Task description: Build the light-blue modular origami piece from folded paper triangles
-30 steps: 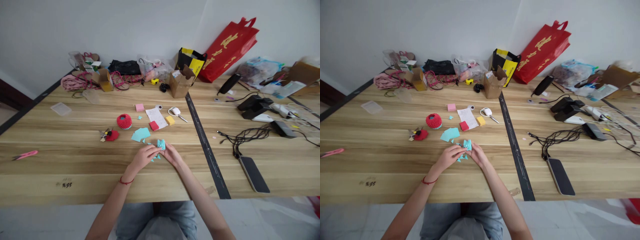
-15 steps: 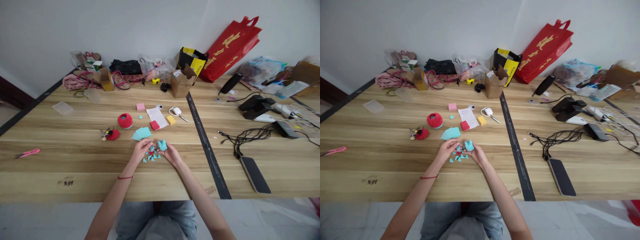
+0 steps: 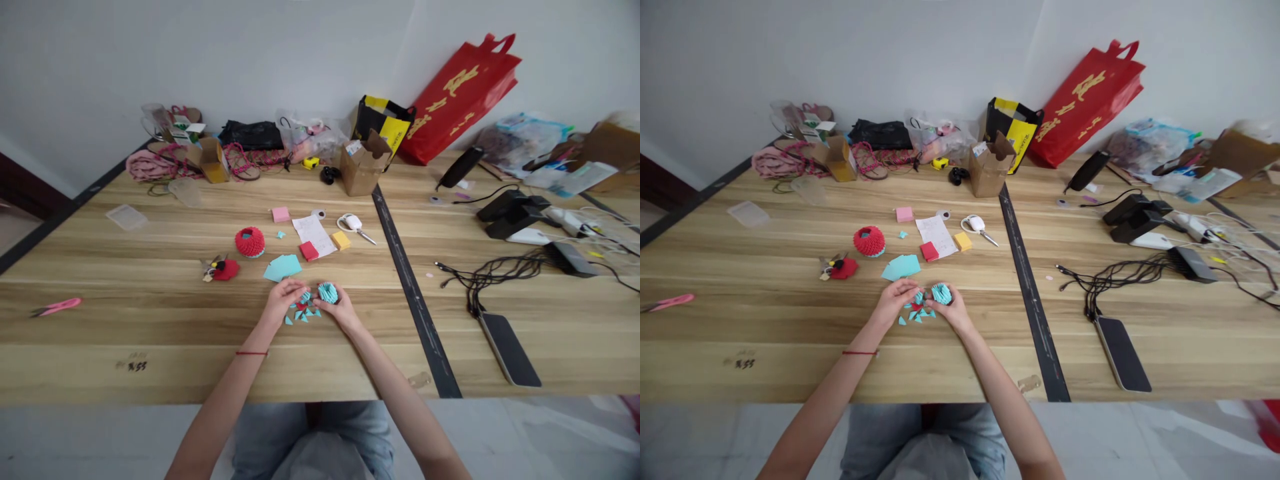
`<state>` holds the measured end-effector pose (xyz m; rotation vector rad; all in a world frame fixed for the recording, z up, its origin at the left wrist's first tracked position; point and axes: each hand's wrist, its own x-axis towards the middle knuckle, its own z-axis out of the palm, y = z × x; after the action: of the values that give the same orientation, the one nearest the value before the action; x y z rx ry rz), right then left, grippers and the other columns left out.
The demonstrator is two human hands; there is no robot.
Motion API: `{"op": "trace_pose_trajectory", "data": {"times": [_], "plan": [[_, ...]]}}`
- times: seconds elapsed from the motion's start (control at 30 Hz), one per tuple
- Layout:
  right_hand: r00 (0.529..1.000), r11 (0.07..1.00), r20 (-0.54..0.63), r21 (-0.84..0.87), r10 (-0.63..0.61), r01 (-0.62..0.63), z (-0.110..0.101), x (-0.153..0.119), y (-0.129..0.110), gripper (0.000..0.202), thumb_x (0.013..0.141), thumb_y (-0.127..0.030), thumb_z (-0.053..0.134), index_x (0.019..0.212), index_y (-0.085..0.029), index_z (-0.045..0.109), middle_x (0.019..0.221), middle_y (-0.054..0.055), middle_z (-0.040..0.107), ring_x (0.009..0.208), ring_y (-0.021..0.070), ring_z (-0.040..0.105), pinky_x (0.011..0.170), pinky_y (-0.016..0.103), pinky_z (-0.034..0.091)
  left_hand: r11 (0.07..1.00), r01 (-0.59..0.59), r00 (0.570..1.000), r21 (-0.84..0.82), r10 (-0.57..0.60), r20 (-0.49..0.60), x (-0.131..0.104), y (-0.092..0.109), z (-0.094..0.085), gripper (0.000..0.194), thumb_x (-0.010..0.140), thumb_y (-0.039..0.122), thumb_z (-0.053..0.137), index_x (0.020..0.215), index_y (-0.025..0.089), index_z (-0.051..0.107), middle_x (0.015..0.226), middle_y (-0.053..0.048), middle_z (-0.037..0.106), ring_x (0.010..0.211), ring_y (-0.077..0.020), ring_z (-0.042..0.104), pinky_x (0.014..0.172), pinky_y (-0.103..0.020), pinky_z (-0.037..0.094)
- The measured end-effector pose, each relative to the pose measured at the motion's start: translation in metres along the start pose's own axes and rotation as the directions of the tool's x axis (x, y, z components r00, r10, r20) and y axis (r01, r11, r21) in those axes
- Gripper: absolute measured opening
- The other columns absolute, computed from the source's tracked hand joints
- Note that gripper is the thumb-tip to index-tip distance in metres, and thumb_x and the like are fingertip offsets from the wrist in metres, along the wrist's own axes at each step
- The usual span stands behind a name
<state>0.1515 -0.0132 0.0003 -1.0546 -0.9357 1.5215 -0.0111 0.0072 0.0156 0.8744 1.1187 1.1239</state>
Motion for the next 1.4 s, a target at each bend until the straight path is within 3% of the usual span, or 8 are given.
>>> {"op": "trace_pose_trajectory", "data": {"times": [0.2, 0.5, 0.67, 1.0, 1.23, 1.4], "plan": [[0.999, 0.998, -0.004, -0.055, -0.041, 0.041, 0.002, 0.000, 0.000, 0.045, 0.053, -0.030, 0.082, 0.089, -0.022, 0.057, 0.081, -0.001, 0.069, 0.074, 0.0171, 0.063, 0.076, 0.032, 0.051, 0.996, -0.060, 0.998, 0.063, 0.062, -0.032, -0.003, 0.004, 0.004, 0.038, 0.053, 0.036, 0.082, 0.076, 0.014, 0.063, 0.077, -0.006, 0.073, 0.078, -0.0210, 0.069, 0.076, -0.032, 0.053], [0.995, 0.997, -0.093, -0.066, -0.046, 0.040, 0.002, 0.002, 0.002, 0.042, 0.053, -0.031, 0.081, 0.087, -0.021, 0.058, 0.074, -0.002, 0.066, 0.066, 0.0165, 0.061, 0.070, 0.033, 0.052, 0.915, -0.281, 0.957, 0.290, 0.289, 0.016, -0.013, 0.003, 0.012, 0.023, 0.066, 0.033, 0.075, 0.077, 0.015, 0.067, 0.081, -0.007, 0.072, 0.076, -0.0189, 0.068, 0.070, -0.029, 0.056], [0.984, 0.989, -0.132, -0.105, -0.116, 0.102, 0.001, 0.003, 0.003, 0.040, 0.056, -0.031, 0.080, 0.087, -0.021, 0.057, 0.076, -0.001, 0.066, 0.069, 0.0165, 0.061, 0.071, 0.032, 0.052, 0.891, -0.284, 0.958, 0.353, 0.282, 0.060, -0.016, 0.003, 0.013, 0.022, 0.069, 0.034, 0.073, 0.081, 0.016, 0.069, 0.086, -0.007, 0.072, 0.077, -0.0199, 0.069, 0.071, -0.030, 0.058], [0.974, 0.986, -0.181, -0.115, -0.137, 0.118, 0.001, 0.004, 0.006, 0.039, 0.057, -0.029, 0.078, 0.088, -0.021, 0.056, 0.076, -0.001, 0.066, 0.068, 0.0171, 0.062, 0.071, 0.034, 0.052, 0.840, -0.337, 0.937, 0.424, 0.343, 0.064, -0.013, -0.003, 0.010, 0.014, 0.073, 0.031, 0.069, 0.079, 0.018, 0.070, 0.082, -0.005, 0.073, 0.077, -0.0193, 0.069, 0.075, -0.031, 0.057], [0.986, 0.996, -0.138, -0.032, -0.088, 0.085, 0.000, 0.004, 0.003, 0.040, 0.057, -0.033, 0.078, 0.086, -0.022, 0.053, 0.070, -0.002, 0.066, 0.062, 0.0174, 0.064, 0.067, 0.034, 0.053, 0.894, -0.299, 0.951, 0.332, 0.307, 0.032, -0.007, 0.000, 0.003, 0.018, 0.071, 0.031, 0.070, 0.080, 0.016, 0.069, 0.083, -0.007, 0.072, 0.081, -0.0194, 0.068, 0.078, -0.032, 0.055], [0.984, 0.993, -0.143, -0.068, -0.102, 0.093, 0.001, 0.003, -0.003, 0.040, 0.055, -0.033, 0.080, 0.085, -0.021, 0.057, 0.080, 0.001, 0.070, 0.073, 0.0178, 0.065, 0.078, 0.035, 0.051, 0.936, -0.248, 0.969, 0.251, 0.242, 0.055, -0.003, -0.001, 0.001, 0.023, 0.066, 0.032, 0.074, 0.079, 0.014, 0.068, 0.084, -0.008, 0.073, 0.082, -0.0207, 0.068, 0.081, -0.035, 0.054]]}}
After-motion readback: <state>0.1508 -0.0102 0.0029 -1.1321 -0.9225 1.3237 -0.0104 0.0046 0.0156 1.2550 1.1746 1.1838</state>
